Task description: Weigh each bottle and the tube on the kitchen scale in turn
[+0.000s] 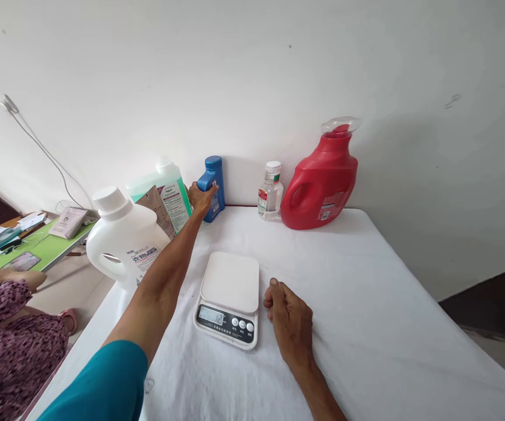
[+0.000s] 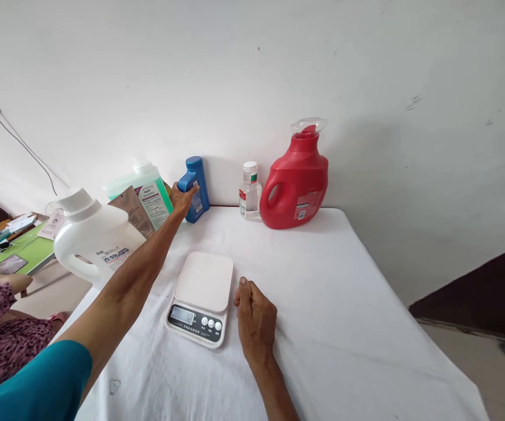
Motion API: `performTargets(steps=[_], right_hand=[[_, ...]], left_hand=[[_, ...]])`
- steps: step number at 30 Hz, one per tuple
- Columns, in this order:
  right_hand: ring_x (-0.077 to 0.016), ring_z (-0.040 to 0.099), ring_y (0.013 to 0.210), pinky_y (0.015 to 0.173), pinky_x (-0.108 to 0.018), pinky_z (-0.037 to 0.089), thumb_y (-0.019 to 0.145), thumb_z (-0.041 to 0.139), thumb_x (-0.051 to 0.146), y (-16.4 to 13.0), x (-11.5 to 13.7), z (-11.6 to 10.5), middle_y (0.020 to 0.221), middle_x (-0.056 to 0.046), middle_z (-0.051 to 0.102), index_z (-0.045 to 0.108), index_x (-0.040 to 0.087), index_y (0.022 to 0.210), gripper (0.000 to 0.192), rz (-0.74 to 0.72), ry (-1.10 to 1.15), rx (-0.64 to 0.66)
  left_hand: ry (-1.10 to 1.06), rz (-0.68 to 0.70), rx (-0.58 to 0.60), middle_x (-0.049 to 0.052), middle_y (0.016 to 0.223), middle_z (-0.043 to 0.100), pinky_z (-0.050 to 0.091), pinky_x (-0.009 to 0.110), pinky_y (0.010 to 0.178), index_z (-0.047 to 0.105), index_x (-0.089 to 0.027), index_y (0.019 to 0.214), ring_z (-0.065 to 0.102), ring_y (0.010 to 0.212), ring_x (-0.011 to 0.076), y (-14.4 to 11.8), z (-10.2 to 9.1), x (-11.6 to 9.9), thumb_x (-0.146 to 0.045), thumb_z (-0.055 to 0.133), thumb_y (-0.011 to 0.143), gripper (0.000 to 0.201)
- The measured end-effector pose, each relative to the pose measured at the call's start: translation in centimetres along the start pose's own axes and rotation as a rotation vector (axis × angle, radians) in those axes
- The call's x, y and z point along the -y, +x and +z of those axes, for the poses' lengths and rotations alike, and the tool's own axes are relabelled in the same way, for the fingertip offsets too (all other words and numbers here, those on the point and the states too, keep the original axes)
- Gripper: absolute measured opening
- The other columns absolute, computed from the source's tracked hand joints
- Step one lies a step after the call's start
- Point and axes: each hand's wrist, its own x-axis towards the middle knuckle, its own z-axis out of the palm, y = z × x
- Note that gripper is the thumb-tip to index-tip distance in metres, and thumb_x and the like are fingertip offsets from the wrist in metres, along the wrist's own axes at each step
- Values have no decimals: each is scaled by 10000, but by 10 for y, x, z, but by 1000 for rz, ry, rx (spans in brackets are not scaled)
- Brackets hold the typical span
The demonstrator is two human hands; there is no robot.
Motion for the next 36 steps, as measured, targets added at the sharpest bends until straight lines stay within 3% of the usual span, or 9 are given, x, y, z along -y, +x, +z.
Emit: performTargets(steps=[5,8,11,17,21,29,36], right_hand=[[-170,462,545,549,-294,376,1036,385,636,-1,4,-2,595,17,490,443,251,645,552,-2,7,8],[-164,456,545,554,-294,380,1040,389,617,-2,7,-3,605,20,490,430,251,648,538,-11,16,8],[-160,474,539,560,-294,396,1039,399,612,-2,9,-3,613,19,505,440,249,653,532,-29,30,3],[-160,493,507,521,-291,405,1012,415,687,-1,8,-1,592,10,528,480,245,635,584,-28,73,-11],[-166,515,498,529,-296,420,993,420,724,-1,11,-3,584,-6,564,523,238,629,617,-32,64,-33],[-170,547,495,527,-301,440,959,418,770,-2,13,-3,594,-19,597,558,229,622,653,-14,39,-56],[-169,548,499,537,-304,450,938,431,796,-3,15,-3,603,-24,611,571,226,632,662,-7,22,-56]], left_hand=[[-125,-1,-64,48,863,668,494,362,788,577,-226,871,645,844,241,-12,4,0,-373,863,702,363],[-255,31,-44,18,790,616,491,346,733,572,-222,811,606,765,211,-24,-6,-3,-380,869,661,368],[-396,94,67,-1,777,605,505,325,689,606,-208,831,585,716,179,-46,-36,-12,-423,877,635,397],[-530,77,364,38,887,703,561,335,733,712,-172,959,665,800,205,-109,-127,-37,-423,937,605,489],[-541,67,484,57,972,747,589,359,805,746,-172,1059,705,883,231,-140,-159,-37,-400,931,644,509],[-556,50,506,18,867,707,556,308,740,732,-167,968,660,808,189,-158,-162,-29,-390,958,596,489],[-467,119,498,18,865,694,530,292,719,714,-170,961,635,794,182,-164,-155,-26,-423,942,638,470]])
